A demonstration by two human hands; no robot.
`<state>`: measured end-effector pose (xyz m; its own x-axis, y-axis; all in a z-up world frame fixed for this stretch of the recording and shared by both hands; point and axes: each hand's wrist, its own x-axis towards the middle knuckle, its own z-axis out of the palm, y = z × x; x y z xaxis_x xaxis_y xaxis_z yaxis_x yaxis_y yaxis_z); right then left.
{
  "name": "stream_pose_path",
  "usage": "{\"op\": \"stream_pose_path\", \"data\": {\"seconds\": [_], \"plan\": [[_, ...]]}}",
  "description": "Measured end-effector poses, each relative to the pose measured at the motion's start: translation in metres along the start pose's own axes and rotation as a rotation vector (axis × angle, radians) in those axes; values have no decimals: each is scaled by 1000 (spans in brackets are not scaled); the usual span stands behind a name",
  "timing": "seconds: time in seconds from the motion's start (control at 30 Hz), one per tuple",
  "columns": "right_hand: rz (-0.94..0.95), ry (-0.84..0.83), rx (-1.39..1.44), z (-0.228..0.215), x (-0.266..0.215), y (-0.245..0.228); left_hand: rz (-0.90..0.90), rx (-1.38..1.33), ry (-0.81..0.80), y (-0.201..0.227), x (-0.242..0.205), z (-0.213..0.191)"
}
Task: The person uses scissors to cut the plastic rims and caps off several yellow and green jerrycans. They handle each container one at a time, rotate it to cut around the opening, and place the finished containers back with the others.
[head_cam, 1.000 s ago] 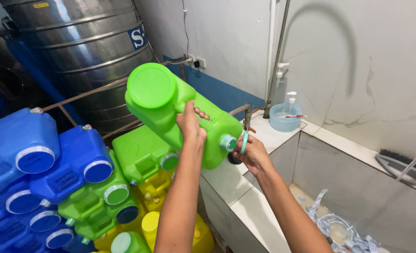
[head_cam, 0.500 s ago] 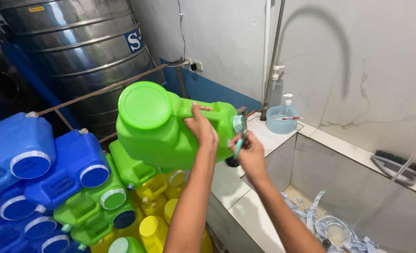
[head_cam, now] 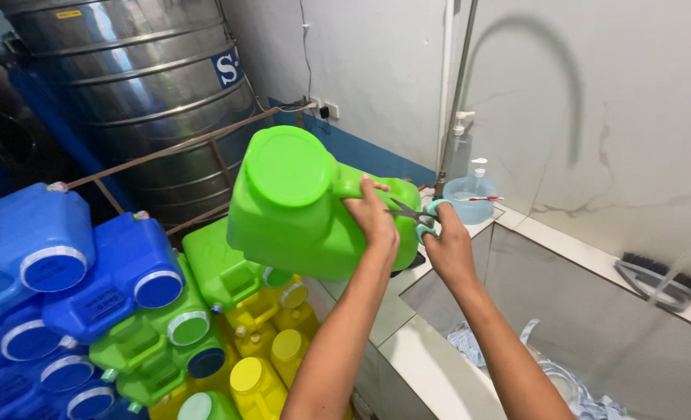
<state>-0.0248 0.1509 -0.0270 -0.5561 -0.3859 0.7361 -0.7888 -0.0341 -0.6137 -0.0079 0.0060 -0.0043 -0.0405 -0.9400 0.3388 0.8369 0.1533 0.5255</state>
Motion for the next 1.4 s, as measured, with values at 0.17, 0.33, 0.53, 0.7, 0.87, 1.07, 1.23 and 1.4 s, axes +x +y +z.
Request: {"op": "stream_pose_path", "data": {"seconds": [0.17,0.33,0.53,0.7,0.87,1.07,1.23,1.4], "plan": [[38,141,135,-5,-3,80,-14,98,-37,-38,-40,12],[438,338,241,-44,0,224,-40,159,-131,-46,-73,12],[540,211,-648,-166,-97,324,-177,245,-54,64,-18,-53],[543,173,-873,-207,-127,329,-503,487,-296,201,54,-102],[544,117,-912,-206,-125,330,-781,915,-547,272,65,-100],[848,-189,-676,-168,-102,335,428,1813,-1208,260,93,-66],[696,-394,-367,-129,-96,319,998,1703,-1129,230,96,-66],[424,-550,-409,-85,-120,284,1231,1551,-892,200,113,-83]]}}
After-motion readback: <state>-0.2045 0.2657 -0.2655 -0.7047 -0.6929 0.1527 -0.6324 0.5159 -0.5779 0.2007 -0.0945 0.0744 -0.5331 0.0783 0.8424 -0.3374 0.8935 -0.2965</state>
